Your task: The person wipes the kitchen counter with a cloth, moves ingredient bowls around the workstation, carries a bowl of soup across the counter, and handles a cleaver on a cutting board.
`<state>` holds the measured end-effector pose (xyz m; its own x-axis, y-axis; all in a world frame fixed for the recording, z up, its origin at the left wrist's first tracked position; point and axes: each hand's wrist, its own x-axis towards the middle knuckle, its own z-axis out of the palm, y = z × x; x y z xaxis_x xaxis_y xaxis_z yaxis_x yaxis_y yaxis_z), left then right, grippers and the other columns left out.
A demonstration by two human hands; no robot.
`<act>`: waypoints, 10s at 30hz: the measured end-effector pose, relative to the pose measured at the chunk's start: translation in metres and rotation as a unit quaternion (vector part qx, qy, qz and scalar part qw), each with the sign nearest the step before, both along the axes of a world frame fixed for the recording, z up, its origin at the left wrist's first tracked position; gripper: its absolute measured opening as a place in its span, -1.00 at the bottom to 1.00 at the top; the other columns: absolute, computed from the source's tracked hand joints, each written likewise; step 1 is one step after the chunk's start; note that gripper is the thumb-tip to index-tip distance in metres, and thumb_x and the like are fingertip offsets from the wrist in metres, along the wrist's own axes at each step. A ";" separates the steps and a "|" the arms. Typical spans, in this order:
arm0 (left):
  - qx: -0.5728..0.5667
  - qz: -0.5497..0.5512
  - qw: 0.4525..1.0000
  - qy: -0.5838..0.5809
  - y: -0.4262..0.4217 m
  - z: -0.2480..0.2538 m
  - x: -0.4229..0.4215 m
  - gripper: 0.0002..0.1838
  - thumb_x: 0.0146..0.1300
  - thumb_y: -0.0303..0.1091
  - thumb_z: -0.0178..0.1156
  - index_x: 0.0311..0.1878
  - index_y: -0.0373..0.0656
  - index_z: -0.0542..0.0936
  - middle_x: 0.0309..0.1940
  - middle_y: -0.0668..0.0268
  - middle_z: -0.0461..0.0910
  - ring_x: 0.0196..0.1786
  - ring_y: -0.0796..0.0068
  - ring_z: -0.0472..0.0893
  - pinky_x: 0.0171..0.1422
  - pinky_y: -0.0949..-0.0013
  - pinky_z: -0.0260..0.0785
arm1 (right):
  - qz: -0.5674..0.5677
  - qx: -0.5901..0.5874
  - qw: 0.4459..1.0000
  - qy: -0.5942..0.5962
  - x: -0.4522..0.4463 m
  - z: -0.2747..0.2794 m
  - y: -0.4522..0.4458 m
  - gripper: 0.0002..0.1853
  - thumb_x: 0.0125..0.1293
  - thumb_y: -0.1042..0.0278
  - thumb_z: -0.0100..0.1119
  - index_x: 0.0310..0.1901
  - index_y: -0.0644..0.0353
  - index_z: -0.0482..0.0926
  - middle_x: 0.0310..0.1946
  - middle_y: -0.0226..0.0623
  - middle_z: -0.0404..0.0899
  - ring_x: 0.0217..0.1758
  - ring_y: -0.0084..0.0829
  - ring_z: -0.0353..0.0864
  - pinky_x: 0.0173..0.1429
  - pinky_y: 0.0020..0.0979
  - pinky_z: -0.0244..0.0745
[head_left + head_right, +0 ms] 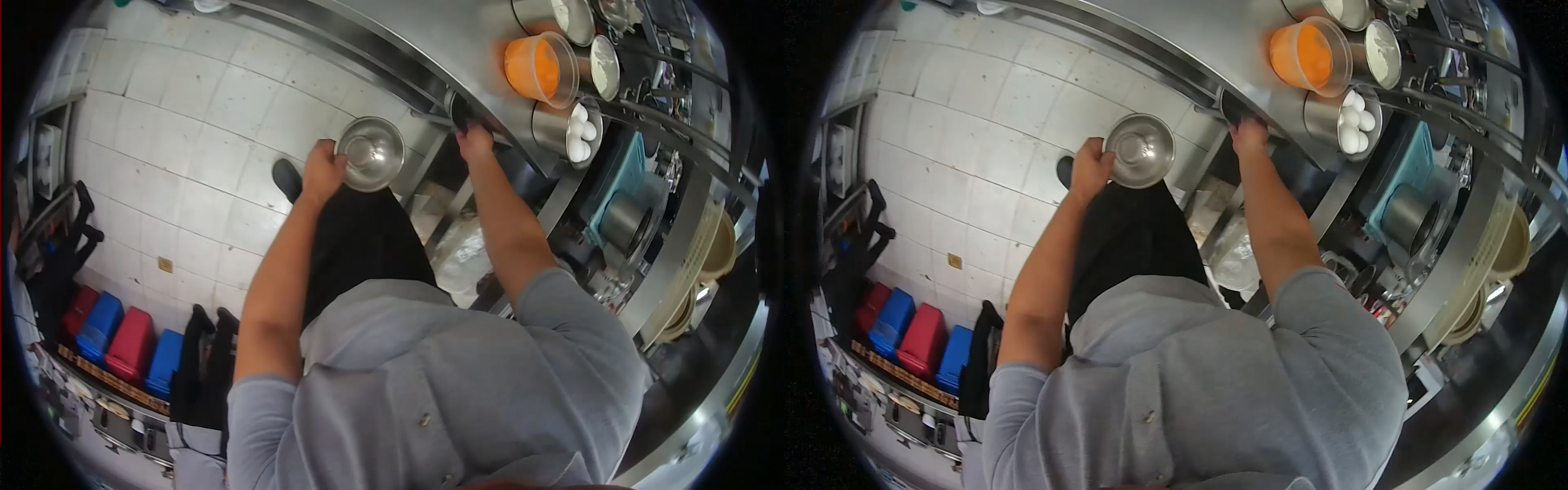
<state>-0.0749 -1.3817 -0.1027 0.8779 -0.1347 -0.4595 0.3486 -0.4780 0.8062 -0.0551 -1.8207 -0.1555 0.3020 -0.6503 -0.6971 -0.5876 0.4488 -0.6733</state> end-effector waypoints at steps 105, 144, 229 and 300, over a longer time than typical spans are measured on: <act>-0.079 0.302 0.929 0.199 0.507 0.011 0.100 -0.60 0.64 -0.09 0.26 0.22 -0.26 0.73 -0.09 0.20 0.78 -0.18 0.39 0.78 -0.14 0.32 0.65 | 0.597 -0.567 0.568 -0.015 0.095 0.249 0.284 -0.37 0.27 0.67 0.22 0.41 0.13 0.65 0.38 0.05 0.63 0.48 0.12 0.55 0.57 0.03 0.44; -0.106 0.384 0.866 0.303 0.504 -0.009 0.000 -0.74 0.53 -0.35 0.19 0.07 -0.39 0.62 -0.26 0.04 0.67 -0.51 0.23 0.65 -0.55 0.19 0.48 | 0.537 -0.151 0.814 -0.161 0.368 0.313 0.469 -0.46 0.49 0.46 0.20 0.49 0.06 0.66 0.28 -0.10 0.75 0.32 -0.23 0.73 0.42 -0.19 0.60; 0.090 0.109 0.965 0.223 0.473 0.047 0.081 -0.52 0.44 -0.03 0.37 0.12 -0.29 0.81 -0.36 0.20 0.77 -0.42 0.33 0.73 -0.35 0.19 0.60 | 0.288 -0.616 0.695 0.234 0.187 0.262 0.273 -0.41 0.68 0.04 0.03 0.60 0.08 0.48 0.63 -0.13 0.40 0.72 0.00 0.28 0.76 0.11 0.18; 0.113 0.006 0.984 0.135 0.483 0.007 0.092 -0.28 0.20 0.07 0.54 0.10 -0.53 0.77 -0.04 -0.21 0.86 0.09 0.05 0.86 0.14 0.09 0.67 | 0.247 -0.590 0.751 0.163 0.189 0.259 0.267 -0.35 0.45 0.09 0.25 0.52 0.13 0.53 0.57 -0.06 0.41 0.68 0.05 0.28 0.72 0.13 0.18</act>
<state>0.0174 -0.8985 -0.0953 0.7207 0.0086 -0.6932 0.5427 -0.6291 0.5565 0.1341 -1.5535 0.1030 0.6478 -0.7380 0.1887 -0.7059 -0.6747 -0.2155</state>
